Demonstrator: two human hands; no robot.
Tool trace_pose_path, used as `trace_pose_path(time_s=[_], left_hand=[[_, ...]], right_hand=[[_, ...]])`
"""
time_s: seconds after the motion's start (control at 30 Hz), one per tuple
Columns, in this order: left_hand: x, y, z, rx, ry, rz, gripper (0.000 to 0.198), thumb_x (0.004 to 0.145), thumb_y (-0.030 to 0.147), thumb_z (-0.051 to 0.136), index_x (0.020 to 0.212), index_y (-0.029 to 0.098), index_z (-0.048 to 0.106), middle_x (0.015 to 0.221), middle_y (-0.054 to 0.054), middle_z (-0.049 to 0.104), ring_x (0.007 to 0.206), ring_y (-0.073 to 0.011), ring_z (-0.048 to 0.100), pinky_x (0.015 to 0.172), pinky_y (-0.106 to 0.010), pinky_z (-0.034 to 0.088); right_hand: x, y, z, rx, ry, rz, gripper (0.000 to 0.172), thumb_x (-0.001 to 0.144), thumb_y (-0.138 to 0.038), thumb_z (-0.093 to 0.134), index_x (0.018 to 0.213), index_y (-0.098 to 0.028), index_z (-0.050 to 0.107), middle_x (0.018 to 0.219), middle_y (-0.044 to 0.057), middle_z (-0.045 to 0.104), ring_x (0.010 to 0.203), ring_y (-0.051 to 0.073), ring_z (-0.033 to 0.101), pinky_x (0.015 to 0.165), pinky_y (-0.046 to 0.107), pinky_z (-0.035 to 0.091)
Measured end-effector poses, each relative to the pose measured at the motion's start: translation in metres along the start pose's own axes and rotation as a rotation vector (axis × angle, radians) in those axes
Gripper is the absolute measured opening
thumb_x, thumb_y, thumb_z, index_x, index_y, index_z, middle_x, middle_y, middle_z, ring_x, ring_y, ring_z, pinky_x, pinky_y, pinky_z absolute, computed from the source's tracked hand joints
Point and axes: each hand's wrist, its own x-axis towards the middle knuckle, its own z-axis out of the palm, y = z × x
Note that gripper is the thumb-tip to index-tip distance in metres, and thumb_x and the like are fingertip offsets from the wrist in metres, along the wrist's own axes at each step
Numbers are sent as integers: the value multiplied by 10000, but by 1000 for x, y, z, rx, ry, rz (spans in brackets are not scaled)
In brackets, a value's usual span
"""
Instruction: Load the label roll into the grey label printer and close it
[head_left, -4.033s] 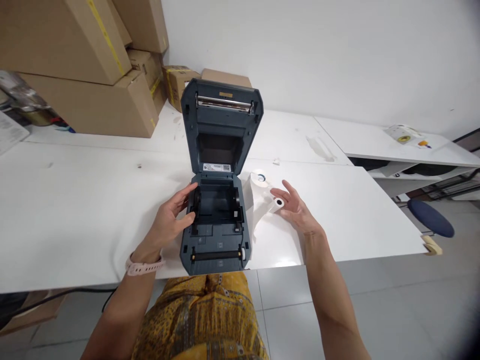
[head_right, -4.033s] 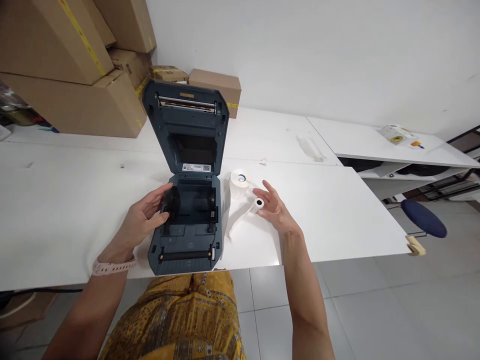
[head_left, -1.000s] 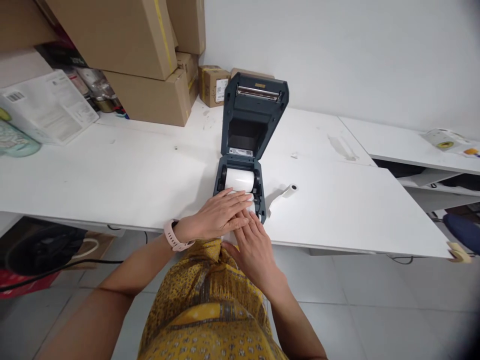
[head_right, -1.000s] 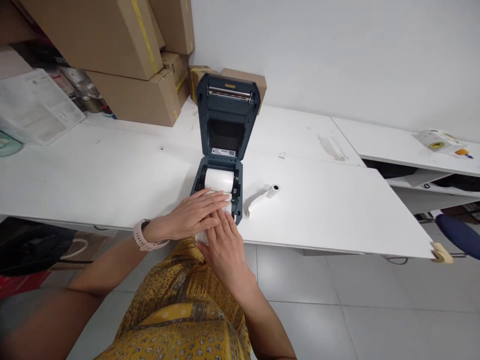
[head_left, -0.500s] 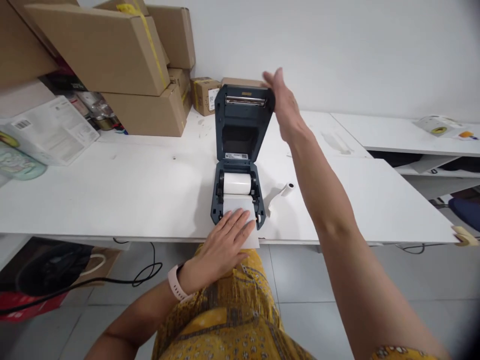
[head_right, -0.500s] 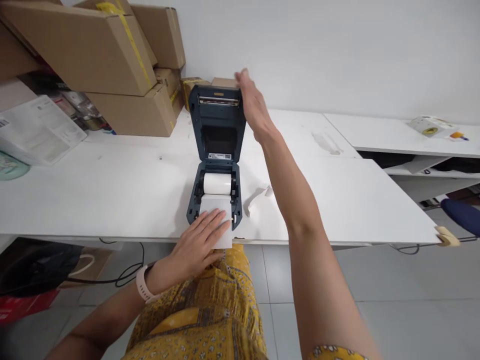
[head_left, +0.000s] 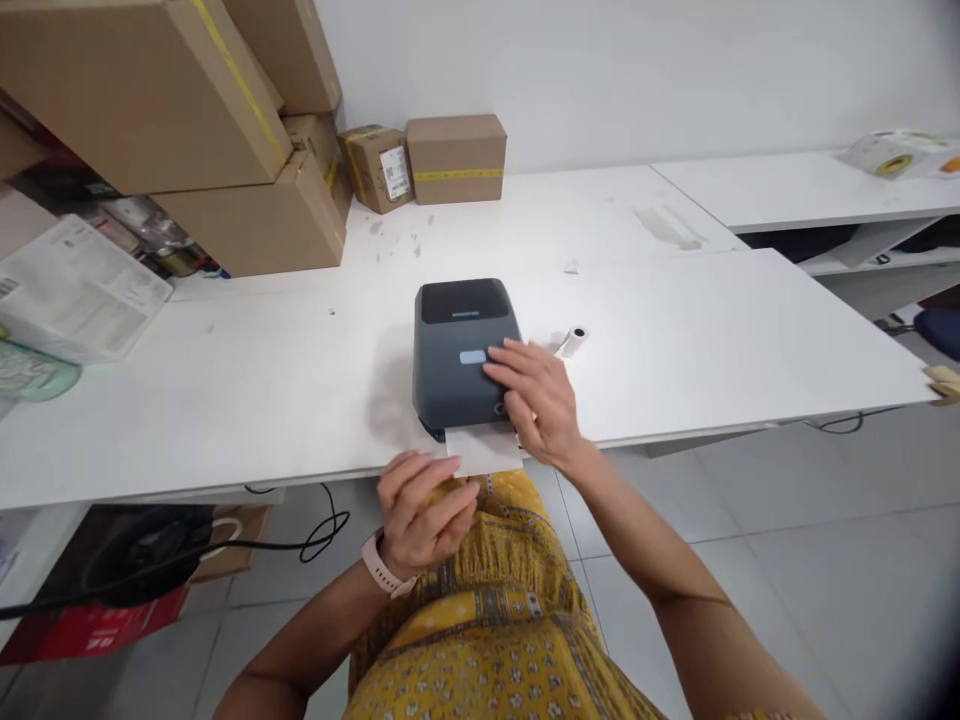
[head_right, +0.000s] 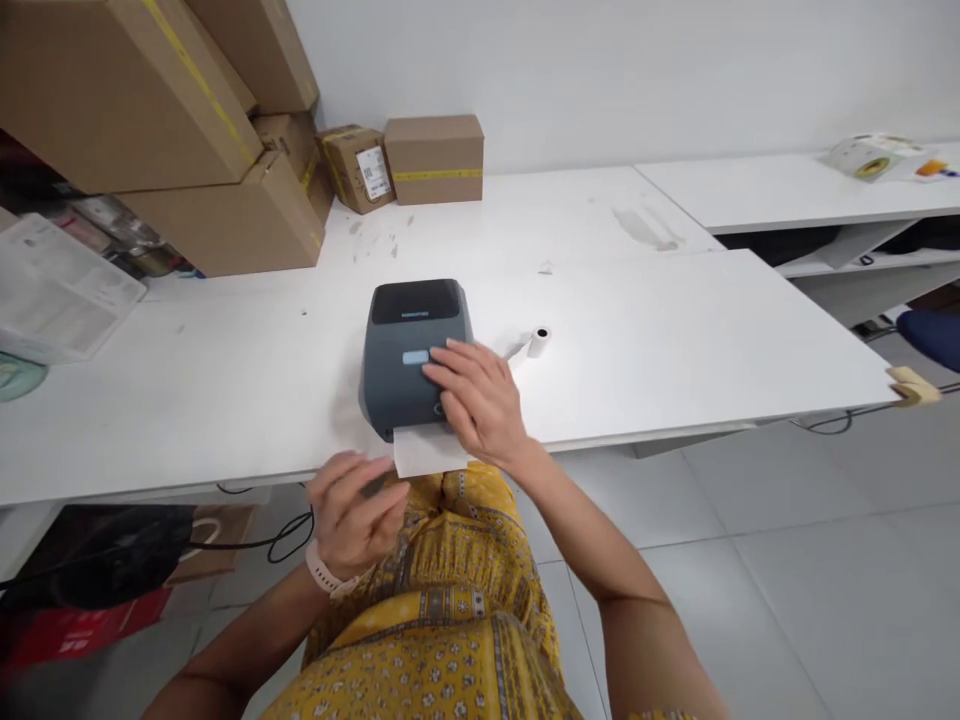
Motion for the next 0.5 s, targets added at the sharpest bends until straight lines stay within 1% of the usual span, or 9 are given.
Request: trace_pose_path(time_s=[0.07, 0.1, 0.13, 0.2, 0.23, 0.27, 0.3, 0.37, 0.5], left_hand=[[9, -6, 3, -6, 115, -137, 276, 941, 253, 657, 1212, 282, 697, 1418, -62, 630, 1352, -279, 522, 1119, -474, 469], [16, -11, 7, -42, 150, -248, 316, 964, 281, 622, 1277, 290, 666, 1496, -60, 566, 1398, -287, 488, 1170, -504, 415], [24, -18, 12, -107, 160, -394, 353, 990, 316, 583, 1341, 293, 625, 1551, -61, 511, 1443, -296, 451, 1214, -535, 355], [41, -36, 23, -303, 106, -650, 451, 1008, 433, 559, 1435, 289, 544, 1625, -69, 418, 1527, -310, 353, 1259, -549, 282], [48, -44, 29, -418, 48, -765, 532, 985, 468, 600, 1479, 303, 492, 1644, -66, 394, 1547, -310, 327, 1265, -533, 280], [53, -53, 33, -533, -16, -842, 616, 959, 489, 639, 1515, 312, 442, 1653, -69, 383, 1549, -312, 328, 1263, -517, 298], [56, -59, 36, -625, -68, -894, 687, 937, 496, 671, 1542, 319, 399, 1662, -72, 371, 1551, -313, 329, 1263, -502, 308], [56, -67, 39, -731, -132, -944, 779, 909, 484, 715, 1573, 320, 342, 1674, -77, 352, 1550, -315, 333, 1266, -485, 319], [48, -66, 38, -743, -131, -969, 809, 895, 465, 740, 1579, 303, 341, 1681, -81, 341, 1559, -319, 318, 1276, -481, 314]], right_hand=[[-21, -3, 7, -32, -18, 21, 382, 1038, -230, 422, 1368, -248, 612, 1373, 78, 700, 1400, 238, 571, 1194, 513, 407], [-26, -4, 11, -24, -8, 43, 387, 1044, -240, 403, 1369, -248, 613, 1380, 77, 698, 1409, 238, 563, 1205, 516, 389], [-29, -4, 14, -6, 14, 69, 394, 1052, -259, 376, 1362, -251, 620, 1379, 72, 699, 1413, 237, 559, 1209, 520, 382], [-31, -6, 19, 42, 63, 128, 426, 1067, -309, 312, 1329, -264, 644, 1361, 56, 709, 1410, 238, 562, 1204, 528, 389], [-32, -6, 20, 62, 79, 153, 451, 1070, -329, 280, 1312, -272, 657, 1351, 47, 714, 1407, 239, 564, 1202, 533, 394], [-32, -7, 21, 79, 87, 173, 475, 1072, -341, 253, 1295, -279, 667, 1343, 37, 718, 1405, 240, 566, 1204, 539, 392], [-33, -7, 22, 93, 90, 189, 495, 1071, -347, 232, 1281, -286, 676, 1337, 28, 720, 1404, 240, 567, 1210, 544, 386], [-37, -6, 22, 115, 85, 205, 520, 1067, -356, 209, 1261, -298, 688, 1330, 12, 723, 1401, 238, 568, 1222, 550, 373], [-45, -5, 29, 137, 109, 245, 547, 1059, -361, 188, 1220, -328, 710, 1294, -10, 737, 1370, 237, 593, 1213, 552, 387]])
